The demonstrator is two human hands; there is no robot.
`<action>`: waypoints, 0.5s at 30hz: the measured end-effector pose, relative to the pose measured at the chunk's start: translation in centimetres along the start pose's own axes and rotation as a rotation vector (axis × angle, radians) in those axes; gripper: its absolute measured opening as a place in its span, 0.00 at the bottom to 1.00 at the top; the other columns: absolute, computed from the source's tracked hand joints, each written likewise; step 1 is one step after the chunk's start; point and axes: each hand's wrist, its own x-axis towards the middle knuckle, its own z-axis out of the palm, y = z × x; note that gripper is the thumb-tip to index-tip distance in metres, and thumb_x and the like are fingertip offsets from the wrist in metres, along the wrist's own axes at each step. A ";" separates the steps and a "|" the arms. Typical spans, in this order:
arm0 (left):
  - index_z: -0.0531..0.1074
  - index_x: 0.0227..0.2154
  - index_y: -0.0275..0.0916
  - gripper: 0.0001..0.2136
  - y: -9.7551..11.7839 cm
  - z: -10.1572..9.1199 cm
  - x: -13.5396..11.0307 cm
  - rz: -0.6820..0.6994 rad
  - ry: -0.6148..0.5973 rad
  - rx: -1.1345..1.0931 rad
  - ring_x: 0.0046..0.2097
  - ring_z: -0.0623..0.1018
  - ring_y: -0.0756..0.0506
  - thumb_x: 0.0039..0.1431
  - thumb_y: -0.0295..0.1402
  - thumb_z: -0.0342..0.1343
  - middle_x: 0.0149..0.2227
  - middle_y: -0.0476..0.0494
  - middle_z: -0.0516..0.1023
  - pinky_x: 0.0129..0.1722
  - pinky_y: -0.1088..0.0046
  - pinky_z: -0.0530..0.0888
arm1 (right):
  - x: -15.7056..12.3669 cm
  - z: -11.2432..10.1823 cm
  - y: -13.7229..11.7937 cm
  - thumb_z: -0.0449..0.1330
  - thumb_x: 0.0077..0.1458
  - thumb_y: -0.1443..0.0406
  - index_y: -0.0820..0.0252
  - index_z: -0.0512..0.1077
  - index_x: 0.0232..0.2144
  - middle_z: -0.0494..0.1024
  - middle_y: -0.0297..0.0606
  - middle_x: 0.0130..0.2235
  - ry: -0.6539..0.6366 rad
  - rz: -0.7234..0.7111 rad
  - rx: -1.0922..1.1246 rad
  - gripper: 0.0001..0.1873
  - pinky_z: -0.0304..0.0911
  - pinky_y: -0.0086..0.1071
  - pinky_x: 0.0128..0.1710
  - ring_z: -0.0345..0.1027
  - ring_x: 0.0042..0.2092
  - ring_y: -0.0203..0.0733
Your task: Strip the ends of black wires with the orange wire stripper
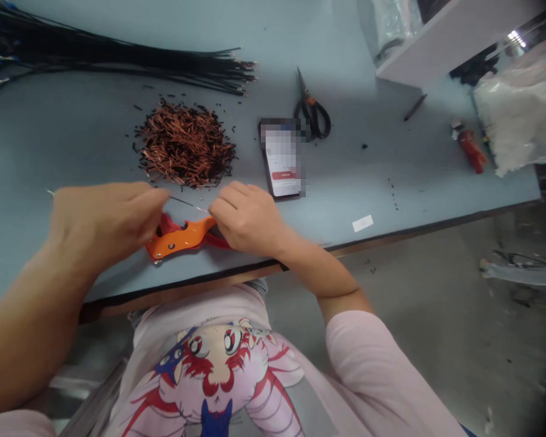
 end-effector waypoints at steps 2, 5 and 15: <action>0.71 0.24 0.42 0.10 -1.1 -0.2 0.0 0.035 0.090 0.169 0.25 0.62 0.46 0.61 0.32 0.51 0.22 0.47 0.67 0.27 0.68 0.48 | -0.1 -0.1 0.1 0.49 0.67 0.71 0.60 0.72 0.33 0.70 0.39 0.32 0.033 0.013 0.012 0.14 0.53 0.37 0.34 0.59 0.36 0.44; 0.77 0.39 0.42 0.07 -2.2 -0.1 0.0 0.116 0.211 0.197 0.30 0.70 0.44 0.63 0.33 0.54 0.28 0.45 0.75 0.27 0.69 0.55 | -0.2 -0.2 0.1 0.48 0.68 0.71 0.60 0.73 0.35 0.72 0.40 0.36 0.067 0.027 0.083 0.15 0.57 0.37 0.38 0.61 0.39 0.43; 0.78 0.39 0.45 0.08 1.1 1.7 0.1 0.463 0.326 -0.100 0.30 0.73 0.48 0.56 0.28 0.63 0.34 0.45 0.82 0.28 0.73 0.66 | -0.1 0.1 -0.4 0.49 0.72 0.64 0.62 0.76 0.38 0.78 0.39 0.37 0.176 0.007 0.163 0.17 0.57 0.35 0.40 0.64 0.41 0.42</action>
